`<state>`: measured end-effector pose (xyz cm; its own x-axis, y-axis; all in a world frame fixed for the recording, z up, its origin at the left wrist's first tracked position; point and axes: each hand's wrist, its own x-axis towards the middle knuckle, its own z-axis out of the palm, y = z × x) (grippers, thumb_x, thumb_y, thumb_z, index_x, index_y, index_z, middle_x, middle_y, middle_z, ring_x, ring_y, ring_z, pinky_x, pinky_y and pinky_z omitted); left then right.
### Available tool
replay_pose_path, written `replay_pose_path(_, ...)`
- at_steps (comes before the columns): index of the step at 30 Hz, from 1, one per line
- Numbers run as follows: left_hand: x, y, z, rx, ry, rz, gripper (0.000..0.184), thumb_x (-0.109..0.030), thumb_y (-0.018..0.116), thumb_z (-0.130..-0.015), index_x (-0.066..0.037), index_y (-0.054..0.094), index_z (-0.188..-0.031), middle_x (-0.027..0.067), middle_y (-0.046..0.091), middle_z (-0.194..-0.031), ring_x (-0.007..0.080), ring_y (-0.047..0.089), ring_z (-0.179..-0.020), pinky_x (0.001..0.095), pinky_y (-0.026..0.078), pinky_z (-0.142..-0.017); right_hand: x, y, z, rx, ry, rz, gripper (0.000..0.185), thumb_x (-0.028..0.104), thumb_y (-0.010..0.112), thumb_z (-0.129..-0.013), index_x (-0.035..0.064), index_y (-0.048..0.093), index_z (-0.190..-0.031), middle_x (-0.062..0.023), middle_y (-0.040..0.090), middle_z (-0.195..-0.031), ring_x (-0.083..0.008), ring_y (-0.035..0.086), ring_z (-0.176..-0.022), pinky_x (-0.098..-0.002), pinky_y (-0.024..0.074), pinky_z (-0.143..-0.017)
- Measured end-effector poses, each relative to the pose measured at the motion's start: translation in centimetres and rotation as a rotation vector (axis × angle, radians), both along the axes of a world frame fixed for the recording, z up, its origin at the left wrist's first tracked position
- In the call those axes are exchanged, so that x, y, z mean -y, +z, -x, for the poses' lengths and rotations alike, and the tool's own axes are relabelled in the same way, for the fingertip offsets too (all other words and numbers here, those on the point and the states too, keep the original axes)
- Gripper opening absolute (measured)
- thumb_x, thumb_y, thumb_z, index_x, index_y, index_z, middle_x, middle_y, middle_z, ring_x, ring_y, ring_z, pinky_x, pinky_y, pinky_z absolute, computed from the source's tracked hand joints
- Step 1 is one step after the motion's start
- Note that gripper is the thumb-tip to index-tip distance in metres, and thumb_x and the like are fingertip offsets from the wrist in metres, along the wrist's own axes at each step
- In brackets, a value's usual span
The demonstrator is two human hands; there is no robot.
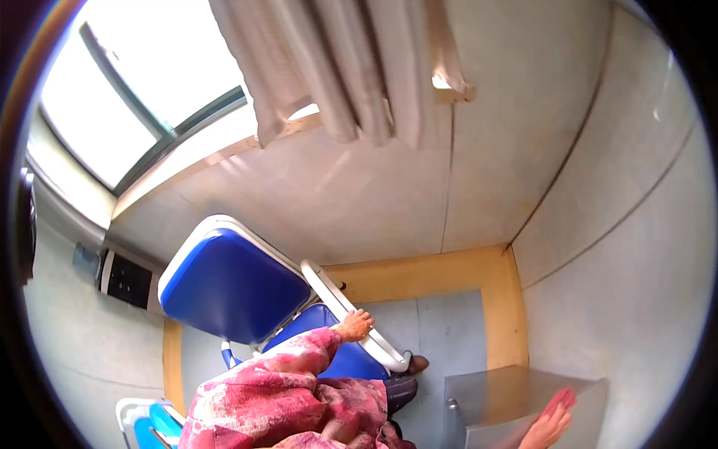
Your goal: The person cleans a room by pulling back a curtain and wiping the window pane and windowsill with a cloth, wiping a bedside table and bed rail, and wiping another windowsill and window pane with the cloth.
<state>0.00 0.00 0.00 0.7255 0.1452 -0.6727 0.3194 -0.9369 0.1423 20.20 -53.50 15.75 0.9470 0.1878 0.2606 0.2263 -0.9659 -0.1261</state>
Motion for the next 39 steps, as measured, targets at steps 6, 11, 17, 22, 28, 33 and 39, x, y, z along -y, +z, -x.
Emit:
replay_pose_path(6, -1.8, 16.0, -3.0, 1.126, 0.454, 0.093, 0.067, -0.009, 0.068, -0.078, -0.008, 0.041, -0.139, 0.0204, 0.038, -0.141, 0.0391, 0.035, -0.131, 0.047, 0.034, -0.107, -1.7, 1.7, 1.3, 0.068, -0.067, -0.123, 0.038, 0.036, 0.055, -0.084, 0.012, 0.063, -0.112, -0.019, 0.055, -0.121, -0.0425, 0.05, -0.11, -0.0543, 0.0421, -0.091)
replay_pose_path(11, -8.8, 39.2, -8.8, 1.879, 0.204, -0.539, 0.074, -0.013, 0.072, -0.078, 0.0, 0.035, -0.141, 0.0242, 0.035, -0.144, 0.0422, 0.03, -0.136, 0.0506, 0.024, -0.111, -3.2, 2.9, 1.9, -0.046, -0.119, -0.148, 0.032, 0.026, 0.055, -0.084, 0.011, 0.063, -0.11, -0.0215, 0.055, -0.115, -0.0428, 0.05, -0.106, -0.055, 0.042, -0.089)
replay_pose_path(17, -14.1, 53.1, -20.0, 1.846, 0.529, 0.183, 0.121, -0.031, 0.083, -0.066, -0.004, 0.0, -0.15, 0.0257, 0.013, -0.152, 0.038, 0.02, -0.14, 0.0385, 0.025, -0.113, -2.5, 1.9, 1.9, -0.008, -0.074, -0.151, 0.033, 0.028, 0.051, -0.086, 0.0117, 0.061, -0.113, -0.0215, 0.055, -0.116, -0.0411, 0.05, -0.108, -0.0538, 0.0411, -0.089)
replay_pose_path(22, -6.4, 53.4, -38.5, 1.672, 0.39, 0.549, 0.057, -0.03, 0.062, -0.08, -0.002, 0.045, -0.127, 0.0233, 0.058, -0.11, 0.0351, 0.057, -0.101, 0.0437, 0.045, -0.09, -3.0, 2.9, 1.4, -0.117, -0.087, -0.099, 0.035, 0.026, 0.049, -0.088, 0.011, 0.058, -0.118, -0.0218, 0.053, -0.122, -0.0408, 0.048, -0.113, -0.0526, 0.04, -0.091)
replay_pose_path(28, 7.5, 56.5, -43.0, 1.58, 0.232, 0.572, 0.05, -0.011, 0.054, -0.083, -0.014, 0.041, -0.131, 0.0262, 0.063, -0.104, 0.0475, 0.056, -0.101, 0.0531, 0.045, -0.089, -3.5, 0.6, 1.1, 0.248, -0.014, -0.134, 0.02, 0.002, 0.06, -0.079, 0.0061, 0.059, -0.098, -0.016, 0.051, -0.09, -0.0362, 0.052, -0.089, -0.0461, 0.0443, -0.076)
replay_pose_path(33, 7.2, 56.7, -43.2, 1.56, 0.312, 0.388, 0.057, -0.009, 0.052, -0.084, -0.015, 0.033, -0.137, 0.028, 0.063, -0.098, 0.0463, 0.059, -0.096, 0.0544, 0.047, -0.084, -4.2, 0.5, 0.9, 0.296, -0.048, -0.142, 0.016, 0.002, 0.059, -0.079, 0.0059, 0.059, -0.095, -0.0159, 0.05, -0.088, -0.036, 0.051, -0.089, -0.0461, 0.0443, -0.076)
replay_pose_path(39, 1.2, 56.2, -40.2, 1.513, 0.431, 0.204, 0.061, -0.007, 0.049, -0.083, -0.017, 0.029, -0.141, 0.0277, 0.064, -0.094, 0.045, 0.061, -0.094, 0.0529, 0.046, -0.085, -3.7, 1.5, 0.9, 0.413, 0.043, -0.091, 0.012, 0.009, 0.06, -0.08, 0.0067, 0.061, -0.091, -0.017, 0.053, -0.088, -0.0381, 0.053, -0.088, -0.0477, 0.0452, -0.077)
